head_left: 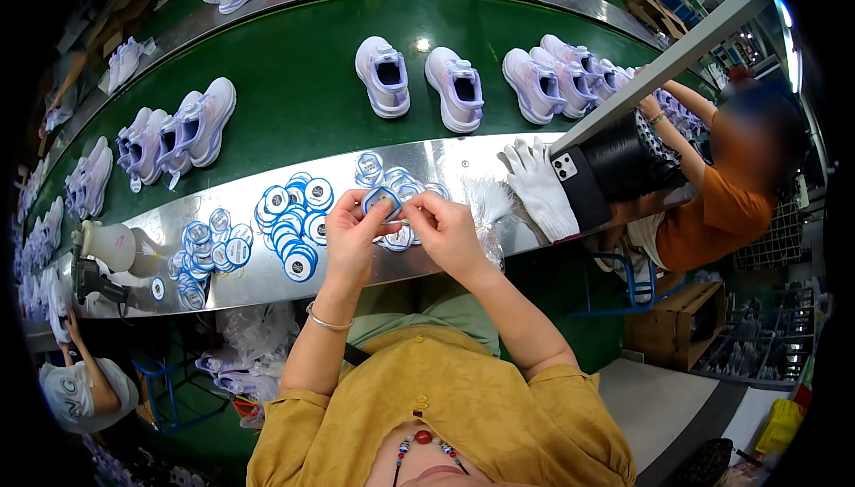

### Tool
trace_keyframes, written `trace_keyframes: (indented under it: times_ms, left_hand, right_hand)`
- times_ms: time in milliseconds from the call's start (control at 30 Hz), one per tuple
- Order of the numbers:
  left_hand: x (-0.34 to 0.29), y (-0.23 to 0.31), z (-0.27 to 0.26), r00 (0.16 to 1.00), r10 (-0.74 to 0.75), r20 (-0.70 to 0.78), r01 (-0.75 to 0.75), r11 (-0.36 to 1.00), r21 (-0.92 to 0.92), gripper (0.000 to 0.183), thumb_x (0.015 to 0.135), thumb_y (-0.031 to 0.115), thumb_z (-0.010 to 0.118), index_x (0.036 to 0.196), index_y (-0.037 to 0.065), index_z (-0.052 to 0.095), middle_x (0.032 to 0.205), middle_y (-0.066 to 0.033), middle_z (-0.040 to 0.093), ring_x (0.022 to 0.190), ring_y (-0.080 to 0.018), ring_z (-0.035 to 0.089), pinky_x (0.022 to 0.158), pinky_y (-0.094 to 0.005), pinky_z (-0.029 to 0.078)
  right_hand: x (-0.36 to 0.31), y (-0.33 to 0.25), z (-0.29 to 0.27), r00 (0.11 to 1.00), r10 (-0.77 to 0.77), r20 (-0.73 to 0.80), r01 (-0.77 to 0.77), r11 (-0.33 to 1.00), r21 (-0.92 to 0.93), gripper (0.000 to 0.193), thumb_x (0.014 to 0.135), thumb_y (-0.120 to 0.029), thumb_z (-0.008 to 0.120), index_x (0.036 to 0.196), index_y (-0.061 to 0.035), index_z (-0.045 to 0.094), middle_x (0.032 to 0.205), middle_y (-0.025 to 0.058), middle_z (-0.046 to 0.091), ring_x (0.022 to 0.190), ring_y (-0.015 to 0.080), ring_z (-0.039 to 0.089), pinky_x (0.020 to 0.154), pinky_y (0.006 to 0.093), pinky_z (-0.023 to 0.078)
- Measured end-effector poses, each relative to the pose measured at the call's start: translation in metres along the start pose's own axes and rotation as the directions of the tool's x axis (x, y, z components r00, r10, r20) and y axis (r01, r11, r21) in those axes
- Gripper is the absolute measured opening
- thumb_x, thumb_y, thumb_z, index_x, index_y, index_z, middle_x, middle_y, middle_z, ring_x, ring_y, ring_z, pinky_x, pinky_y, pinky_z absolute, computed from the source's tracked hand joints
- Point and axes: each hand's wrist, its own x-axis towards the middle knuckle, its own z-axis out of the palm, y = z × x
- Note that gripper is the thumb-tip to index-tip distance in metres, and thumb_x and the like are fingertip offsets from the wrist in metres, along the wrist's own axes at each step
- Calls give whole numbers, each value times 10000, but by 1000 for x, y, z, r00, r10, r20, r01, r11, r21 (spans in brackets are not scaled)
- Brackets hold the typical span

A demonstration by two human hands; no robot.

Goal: The person stands at a factory assembly line and repeatedly picks small circular labels from a pile, peels their backing, and sticks them onto the tongue of light-colored sneakers moving on a conveyor belt. Other workers are visible nearby performing similar tasks.

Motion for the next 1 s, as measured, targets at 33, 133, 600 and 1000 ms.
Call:
trace_keyframes:
  times_ms: [33,133,600,1000]
  left_hand:
    - [0,-1,0,1000,16,-5,-16,1000,2,124,855,21,614,957,-1,546,864,-97,657,712,-143,652,621,-245,564]
    - [-2,0,3,998,65,-7,-65,998,23,106,853,15,616,938,3,554,853,-85,655,721,-130,643,627,-245,563]
    - [-17,-4,-19,995,97,13,-97,995,-1,99,885,58,606,938,-25,617,906,-64,655,798,-101,601,763,-244,510]
    - [-57,-20,-65,958,285,-30,-228,823,521,48,876,37,596,891,-8,594,946,-48,570,757,-82,541,660,-201,446]
  right_hand:
    - [0,-1,2,999,-44,-24,43,998,-41,97,835,-109,606,777,-33,587,627,133,576,517,265,566,481,349,418]
    - [3,-4,6,989,-137,-64,126,980,-151,120,828,-116,595,736,-43,568,636,132,580,550,308,582,493,389,432]
    - [-6,-8,19,953,-283,105,302,877,-375,43,832,-73,540,846,-34,527,731,133,583,651,322,594,551,411,464]
    - [-36,8,58,929,121,350,-189,968,167,139,895,-109,559,1009,-31,577,721,56,580,606,145,565,550,263,445]
